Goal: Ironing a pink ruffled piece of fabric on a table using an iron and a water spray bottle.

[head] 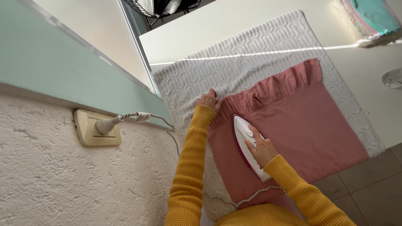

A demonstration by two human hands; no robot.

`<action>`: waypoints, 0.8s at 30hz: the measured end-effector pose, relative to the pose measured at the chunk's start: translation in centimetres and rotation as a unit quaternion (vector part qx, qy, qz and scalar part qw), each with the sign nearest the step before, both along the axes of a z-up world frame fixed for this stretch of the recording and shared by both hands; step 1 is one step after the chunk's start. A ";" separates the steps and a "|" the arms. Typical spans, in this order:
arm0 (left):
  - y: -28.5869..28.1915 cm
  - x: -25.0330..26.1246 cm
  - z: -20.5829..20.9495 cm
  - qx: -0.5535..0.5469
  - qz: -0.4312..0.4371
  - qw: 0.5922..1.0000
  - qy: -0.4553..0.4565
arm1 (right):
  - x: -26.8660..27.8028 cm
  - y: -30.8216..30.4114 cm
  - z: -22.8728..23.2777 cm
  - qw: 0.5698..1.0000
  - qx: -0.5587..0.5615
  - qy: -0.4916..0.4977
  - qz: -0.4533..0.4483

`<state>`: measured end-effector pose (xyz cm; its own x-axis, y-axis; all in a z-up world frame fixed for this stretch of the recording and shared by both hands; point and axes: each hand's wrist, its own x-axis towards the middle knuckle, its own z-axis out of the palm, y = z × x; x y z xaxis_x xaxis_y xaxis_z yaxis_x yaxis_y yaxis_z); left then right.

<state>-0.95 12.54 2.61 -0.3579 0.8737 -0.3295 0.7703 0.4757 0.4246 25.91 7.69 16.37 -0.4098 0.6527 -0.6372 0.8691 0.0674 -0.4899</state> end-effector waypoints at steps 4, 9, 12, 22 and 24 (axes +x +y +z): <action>3.0 3.4 1.1 0.012 -0.050 0.998 0.041 | 3.9 -1.8 -5.9 1.000 0.014 -0.001 0.009; 3.2 4.2 -2.0 0.124 -0.075 0.989 0.001 | 3.8 -0.3 -7.2 0.985 0.147 0.058 0.065; 2.4 4.4 -2.9 0.265 -0.071 0.962 0.014 | 1.0 1.1 -2.9 0.998 0.039 0.052 0.015; 2.6 4.1 -3.5 0.313 -0.024 0.950 -0.006 | 1.5 1.7 -2.7 0.994 0.084 0.044 0.049; 2.1 4.3 -3.6 0.332 -0.028 0.943 0.014 | 2.6 0.6 -2.3 1.000 0.018 0.020 0.011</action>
